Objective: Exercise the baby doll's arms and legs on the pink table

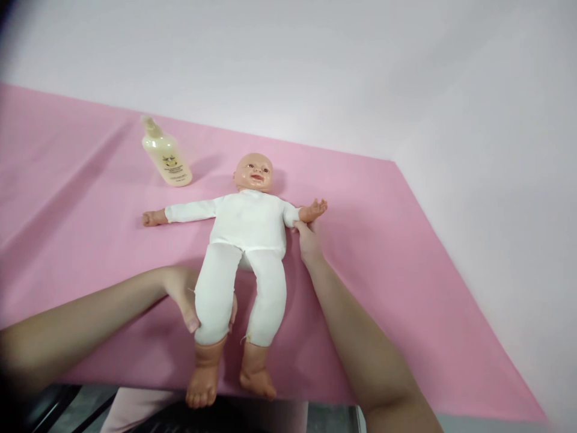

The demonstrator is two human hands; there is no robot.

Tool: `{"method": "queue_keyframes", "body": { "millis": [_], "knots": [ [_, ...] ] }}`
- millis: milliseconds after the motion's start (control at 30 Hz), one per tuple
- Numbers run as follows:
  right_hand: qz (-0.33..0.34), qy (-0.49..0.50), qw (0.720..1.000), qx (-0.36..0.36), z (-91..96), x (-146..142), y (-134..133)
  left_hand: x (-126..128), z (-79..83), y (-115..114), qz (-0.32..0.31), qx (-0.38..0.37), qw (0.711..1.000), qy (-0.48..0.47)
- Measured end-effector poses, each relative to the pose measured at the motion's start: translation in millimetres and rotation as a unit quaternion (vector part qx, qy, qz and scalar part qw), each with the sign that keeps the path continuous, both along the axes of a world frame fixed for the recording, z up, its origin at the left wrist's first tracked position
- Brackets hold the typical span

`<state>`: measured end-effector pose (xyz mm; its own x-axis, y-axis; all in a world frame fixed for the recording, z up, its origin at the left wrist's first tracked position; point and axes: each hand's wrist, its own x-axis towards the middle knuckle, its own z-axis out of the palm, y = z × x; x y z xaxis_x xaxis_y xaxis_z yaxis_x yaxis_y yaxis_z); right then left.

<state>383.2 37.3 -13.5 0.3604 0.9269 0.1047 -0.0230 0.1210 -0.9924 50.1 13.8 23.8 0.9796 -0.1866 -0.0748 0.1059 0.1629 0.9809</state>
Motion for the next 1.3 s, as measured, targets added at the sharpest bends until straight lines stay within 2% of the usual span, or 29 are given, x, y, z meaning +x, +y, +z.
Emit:
{"method": "queue_keyframes", "body": {
  "millis": [267,500,833,1100,1300],
  "knots": [
    [-0.003,0.015,1.0,0.007,4.6,-1.3,-1.9,1.2,2.7,-0.7,0.008,-0.01,1.0,0.011],
    [-0.008,0.028,0.999,-0.029,3.5,-1.0,-1.2,-0.2,2.9,-1.6,0.005,-0.014,0.999,0.037],
    [-0.004,0.019,1.0,-0.017,3.8,-2.3,-2.1,-0.6,-5.7,-4.0,0.011,-0.005,1.0,0.024],
    [-0.03,0.023,0.999,-0.017,6.0,-7.7,-5.3,1.9,-0.6,-3.4,0.021,-0.005,1.0,0.006],
    [-0.023,0.018,0.999,-0.02,5.9,-6.9,-4.6,0.5,-5.0,-3.5,0.023,-0.014,1.0,0.009]
  ]
}}
